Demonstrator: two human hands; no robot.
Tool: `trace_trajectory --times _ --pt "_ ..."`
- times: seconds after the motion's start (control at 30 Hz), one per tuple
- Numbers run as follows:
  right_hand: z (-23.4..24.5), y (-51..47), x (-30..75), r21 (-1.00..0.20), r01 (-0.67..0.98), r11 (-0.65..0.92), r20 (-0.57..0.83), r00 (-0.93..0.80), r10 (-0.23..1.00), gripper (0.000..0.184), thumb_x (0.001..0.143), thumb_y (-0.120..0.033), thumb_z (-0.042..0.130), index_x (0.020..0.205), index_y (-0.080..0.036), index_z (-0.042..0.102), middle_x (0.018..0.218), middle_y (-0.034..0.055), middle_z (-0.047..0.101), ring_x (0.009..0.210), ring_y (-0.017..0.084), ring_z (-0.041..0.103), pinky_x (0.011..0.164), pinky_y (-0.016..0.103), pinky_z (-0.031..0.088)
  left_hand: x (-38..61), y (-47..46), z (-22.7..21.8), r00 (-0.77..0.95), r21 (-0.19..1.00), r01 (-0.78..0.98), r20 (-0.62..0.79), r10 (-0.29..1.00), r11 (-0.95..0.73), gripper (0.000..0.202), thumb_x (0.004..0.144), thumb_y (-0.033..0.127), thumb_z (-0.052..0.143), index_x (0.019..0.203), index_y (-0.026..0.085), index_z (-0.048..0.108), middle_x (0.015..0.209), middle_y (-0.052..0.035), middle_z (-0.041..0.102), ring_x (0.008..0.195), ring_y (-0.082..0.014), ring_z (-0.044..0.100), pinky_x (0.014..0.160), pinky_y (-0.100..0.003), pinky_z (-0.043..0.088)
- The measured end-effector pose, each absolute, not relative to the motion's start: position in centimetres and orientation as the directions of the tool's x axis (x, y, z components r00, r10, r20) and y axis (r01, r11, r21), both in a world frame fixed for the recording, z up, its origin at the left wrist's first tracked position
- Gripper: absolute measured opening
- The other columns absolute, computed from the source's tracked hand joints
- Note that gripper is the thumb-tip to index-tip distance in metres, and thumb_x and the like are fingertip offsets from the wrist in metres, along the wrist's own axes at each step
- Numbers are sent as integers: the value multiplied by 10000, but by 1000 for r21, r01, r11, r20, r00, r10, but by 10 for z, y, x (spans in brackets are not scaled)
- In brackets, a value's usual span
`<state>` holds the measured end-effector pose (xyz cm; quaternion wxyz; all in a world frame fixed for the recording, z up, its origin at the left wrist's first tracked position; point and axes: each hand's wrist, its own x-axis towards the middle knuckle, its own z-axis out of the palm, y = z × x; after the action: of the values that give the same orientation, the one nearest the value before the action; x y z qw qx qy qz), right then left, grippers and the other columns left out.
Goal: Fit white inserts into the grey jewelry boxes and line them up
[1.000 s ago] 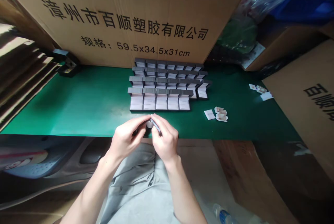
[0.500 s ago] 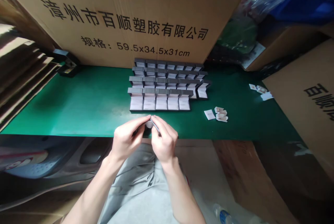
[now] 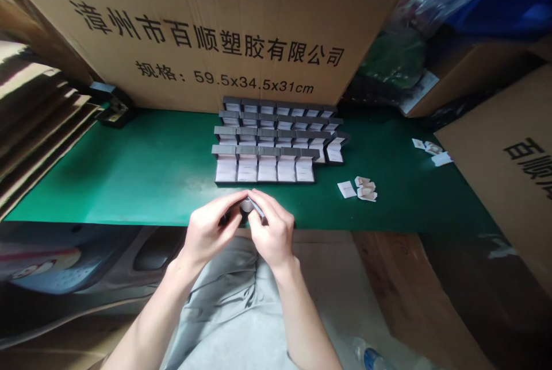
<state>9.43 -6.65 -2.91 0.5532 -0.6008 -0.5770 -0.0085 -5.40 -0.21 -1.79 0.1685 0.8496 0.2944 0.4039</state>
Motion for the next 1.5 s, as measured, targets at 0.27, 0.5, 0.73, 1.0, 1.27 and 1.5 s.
trace_trajectory --times 0.27,0.5,0.73,1.0,1.27,1.5 --pt "-31 -66 92 -636 713 296 687 348 638 365 977 -58 539 1189 -175 812 1156 105 839 1044 216 823 978 307 669 -54 -1 -19 498 544 349 582 643 -763 315 1004 118 597 1277 194 735 1207 -84 829 1017 -219 824 945 -315 676" --pt "-23 -70 100 -684 668 294 607 297 737 414 936 -70 559 1256 -192 791 1232 97 816 1113 213 793 994 319 665 -59 3 -15 557 591 322 513 653 -739 360 984 145 614 1331 188 701 1259 -95 809 1072 -225 810 967 -313 666" --pt "-24 -71 99 -698 679 229 537 283 795 524 903 -37 513 1346 -204 738 1228 86 806 1090 216 756 983 343 653 -58 4 -16 578 595 292 514 634 -749 415 1011 120 546 1405 195 654 1332 -85 772 1167 -241 772 1051 -347 628" --pt "-29 -70 93 -654 732 194 581 322 747 485 942 -76 505 1362 -199 717 1144 89 818 991 219 768 918 329 651 -57 3 -10 588 571 278 535 607 -772 402 1003 84 554 1371 204 662 1276 -82 782 1120 -224 776 1004 -326 635" --pt "-29 -70 97 -649 728 222 576 279 768 486 935 -73 508 1361 -183 714 1148 95 813 1000 219 753 928 333 641 -57 2 -15 582 552 303 538 610 -776 429 993 88 571 1389 233 651 1289 -85 791 1105 -213 788 993 -316 631" --pt "-31 -69 95 -645 734 211 586 298 754 458 942 -70 507 1325 -177 733 1140 89 814 984 217 745 932 327 625 -57 0 -16 570 573 331 512 643 -750 412 1001 121 574 1389 224 668 1188 -82 820 968 -202 806 863 -285 648"
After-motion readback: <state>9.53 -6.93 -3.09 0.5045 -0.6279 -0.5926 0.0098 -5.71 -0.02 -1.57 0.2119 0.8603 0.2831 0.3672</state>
